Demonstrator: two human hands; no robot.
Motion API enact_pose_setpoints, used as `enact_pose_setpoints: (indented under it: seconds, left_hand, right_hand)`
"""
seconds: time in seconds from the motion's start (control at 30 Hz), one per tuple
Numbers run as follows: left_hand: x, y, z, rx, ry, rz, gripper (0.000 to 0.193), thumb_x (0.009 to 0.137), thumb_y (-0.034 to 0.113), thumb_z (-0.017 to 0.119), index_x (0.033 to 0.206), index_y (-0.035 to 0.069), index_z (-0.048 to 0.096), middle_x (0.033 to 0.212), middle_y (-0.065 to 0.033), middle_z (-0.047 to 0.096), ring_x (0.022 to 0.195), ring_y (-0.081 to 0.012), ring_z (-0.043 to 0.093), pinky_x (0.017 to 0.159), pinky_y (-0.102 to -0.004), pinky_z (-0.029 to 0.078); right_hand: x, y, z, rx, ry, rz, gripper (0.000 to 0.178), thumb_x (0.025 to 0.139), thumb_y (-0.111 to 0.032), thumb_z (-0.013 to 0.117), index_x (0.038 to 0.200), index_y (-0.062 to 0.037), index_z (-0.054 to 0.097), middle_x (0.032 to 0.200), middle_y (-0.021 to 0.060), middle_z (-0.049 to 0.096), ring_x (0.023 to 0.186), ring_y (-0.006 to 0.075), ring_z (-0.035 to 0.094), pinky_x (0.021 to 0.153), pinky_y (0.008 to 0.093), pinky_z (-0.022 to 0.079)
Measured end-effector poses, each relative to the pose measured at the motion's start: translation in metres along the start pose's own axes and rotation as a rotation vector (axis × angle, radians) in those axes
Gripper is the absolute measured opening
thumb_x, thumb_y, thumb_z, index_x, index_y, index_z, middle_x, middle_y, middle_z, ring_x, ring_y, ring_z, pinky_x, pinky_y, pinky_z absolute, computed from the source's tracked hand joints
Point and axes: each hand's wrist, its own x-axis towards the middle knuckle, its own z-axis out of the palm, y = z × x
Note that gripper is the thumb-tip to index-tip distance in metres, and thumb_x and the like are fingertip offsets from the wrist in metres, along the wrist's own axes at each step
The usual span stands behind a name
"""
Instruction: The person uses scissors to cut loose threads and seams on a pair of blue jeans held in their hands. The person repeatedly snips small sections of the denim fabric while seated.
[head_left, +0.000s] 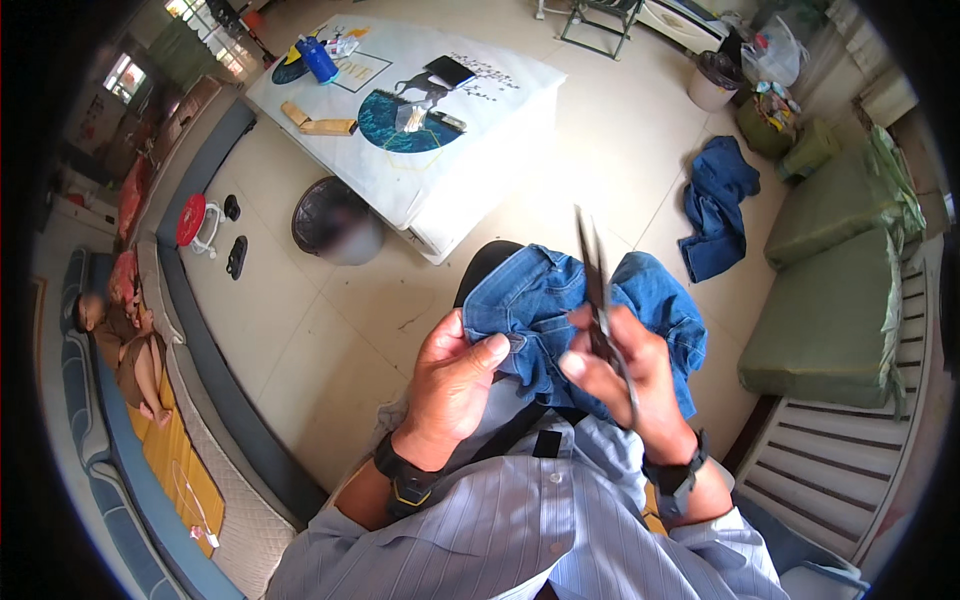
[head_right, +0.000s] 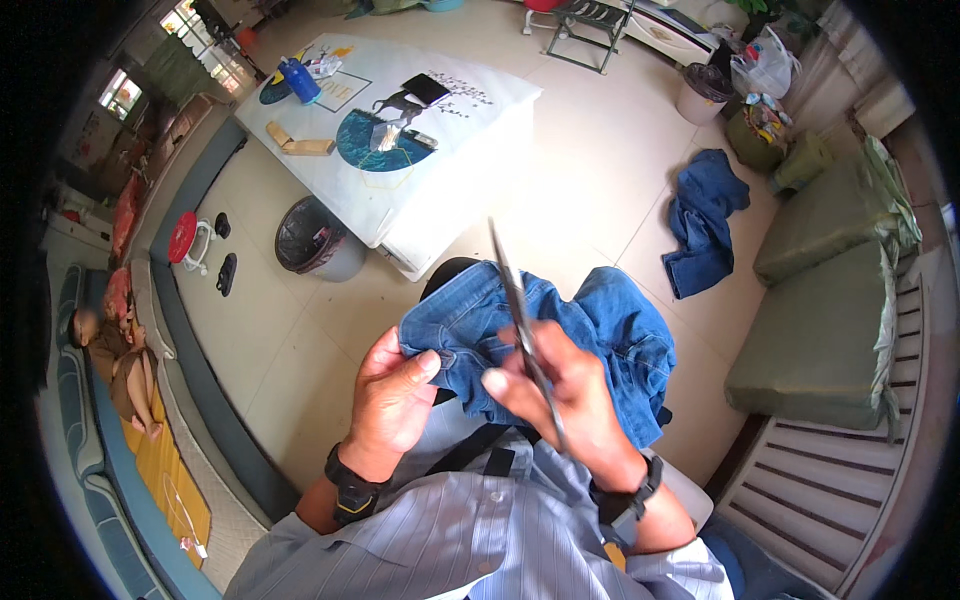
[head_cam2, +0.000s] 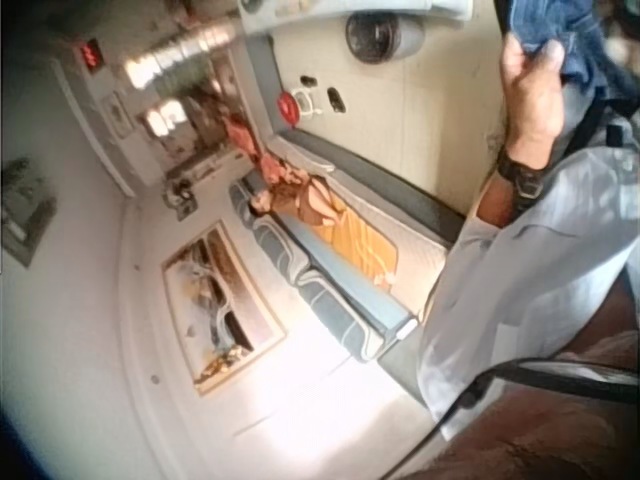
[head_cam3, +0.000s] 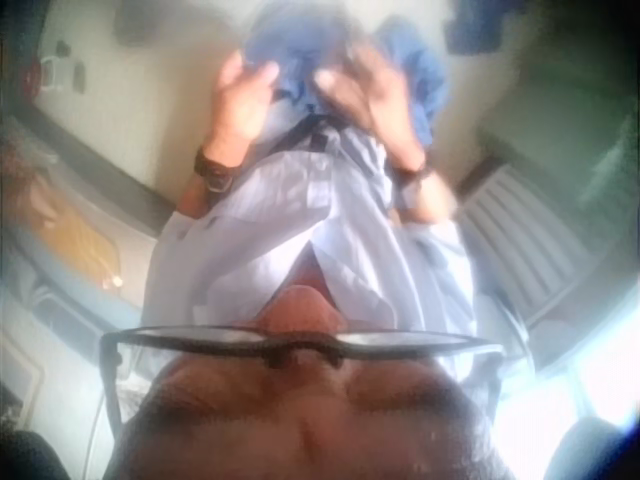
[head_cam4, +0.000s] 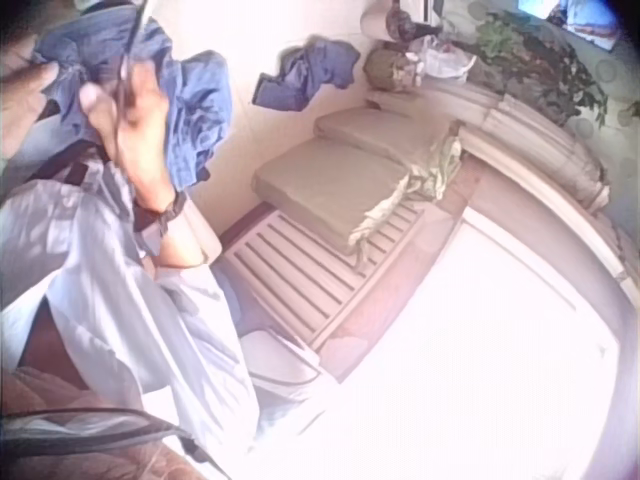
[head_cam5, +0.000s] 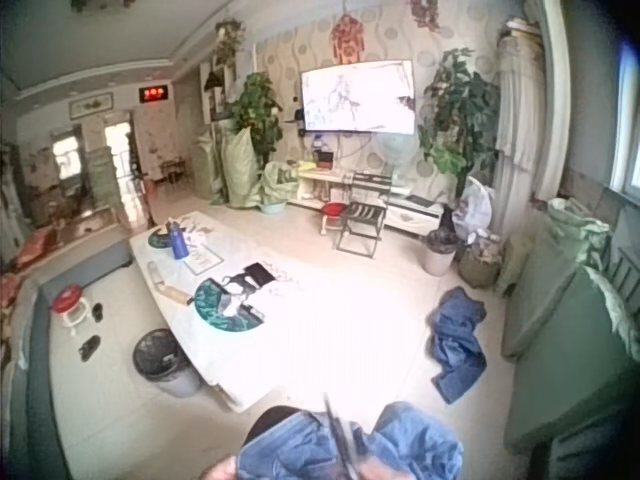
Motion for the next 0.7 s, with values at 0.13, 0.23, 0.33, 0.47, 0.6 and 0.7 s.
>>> enact_pose_setpoints:
  seconds: [0.13, 0.23, 0.33, 0.47, 0.6, 0.7]
  left_hand:
    - [0.005, -0.005, 0.004, 0.026, 0.016, 0.014, 0.03, 0.1, -0.001, 0.069, 0.129, 0.001, 0.063, 0.123, -0.0072, 0.072, 0.111, -0.0158, 0.067, 0.104, -0.0352, 0.052]
    - [0.006, -0.006, 0.01, 0.065, 0.017, 0.035, 0.026, 0.1, -0.001, 0.068, 0.126, 0.002, 0.063, 0.12, -0.0059, 0.072, 0.108, -0.0129, 0.067, 0.1, -0.0322, 0.052]
    - [0.007, -0.01, 0.012, 0.088, 0.021, 0.048, 0.023, 0.1, -0.001, 0.068, 0.122, 0.003, 0.063, 0.117, -0.0043, 0.072, 0.104, -0.0104, 0.066, 0.097, -0.0294, 0.052]
    - [0.005, -0.013, 0.007, 0.106, 0.004, 0.063, 0.032, 0.1, -0.001, 0.067, 0.131, 0.002, 0.062, 0.125, -0.0058, 0.071, 0.113, -0.0137, 0.064, 0.105, -0.0332, 0.049]
    - [0.005, -0.015, 0.004, 0.101, -0.019, 0.076, 0.036, 0.1, -0.002, 0.066, 0.136, 0.001, 0.061, 0.129, -0.0069, 0.07, 0.119, -0.0158, 0.064, 0.109, -0.0356, 0.048]
    - [0.004, -0.012, 0.014, 0.092, 0.03, 0.081, 0.023, 0.1, -0.001, 0.069, 0.123, 0.002, 0.063, 0.118, -0.0049, 0.072, 0.106, -0.012, 0.066, 0.101, -0.0325, 0.052]
  right_hand:
    - [-0.04, -0.012, -0.02, 0.451, -0.263, 0.236, 0.045, 0.099, -0.027, 0.08, 0.13, 0.0001, 0.063, 0.095, 0.0027, 0.068, 0.087, 0.0091, 0.064, 0.079, 0.0281, 0.051]
    - [-0.06, 0.0, -0.02, 0.51, -0.367, 0.365, 0.047, 0.099, -0.033, 0.08, 0.13, -0.0015, 0.066, 0.096, 0.0051, 0.07, 0.089, 0.0125, 0.066, 0.078, 0.0286, 0.051]
    - [-0.068, 0.012, -0.014, 0.544, -0.366, 0.402, 0.045, 0.101, -0.034, 0.075, 0.13, -0.0006, 0.064, 0.092, 0.0068, 0.069, 0.075, 0.0116, 0.059, 0.07, 0.027, 0.047]
    - [-0.073, 0.016, -0.01, 0.612, -0.36, 0.398, 0.044, 0.102, -0.034, 0.073, 0.129, 0.0001, 0.064, 0.089, 0.007, 0.068, 0.071, 0.0109, 0.056, 0.068, 0.0269, 0.046]
    - [-0.074, 0.02, -0.009, 0.616, -0.382, 0.409, 0.044, 0.102, -0.034, 0.073, 0.129, 0.0003, 0.064, 0.089, 0.0067, 0.068, 0.072, 0.0111, 0.056, 0.068, 0.0267, 0.046]
    - [-0.076, 0.022, -0.008, 0.623, -0.386, 0.416, 0.045, 0.102, -0.034, 0.073, 0.13, 0.0004, 0.064, 0.089, 0.0065, 0.068, 0.073, 0.0111, 0.056, 0.068, 0.0266, 0.046]
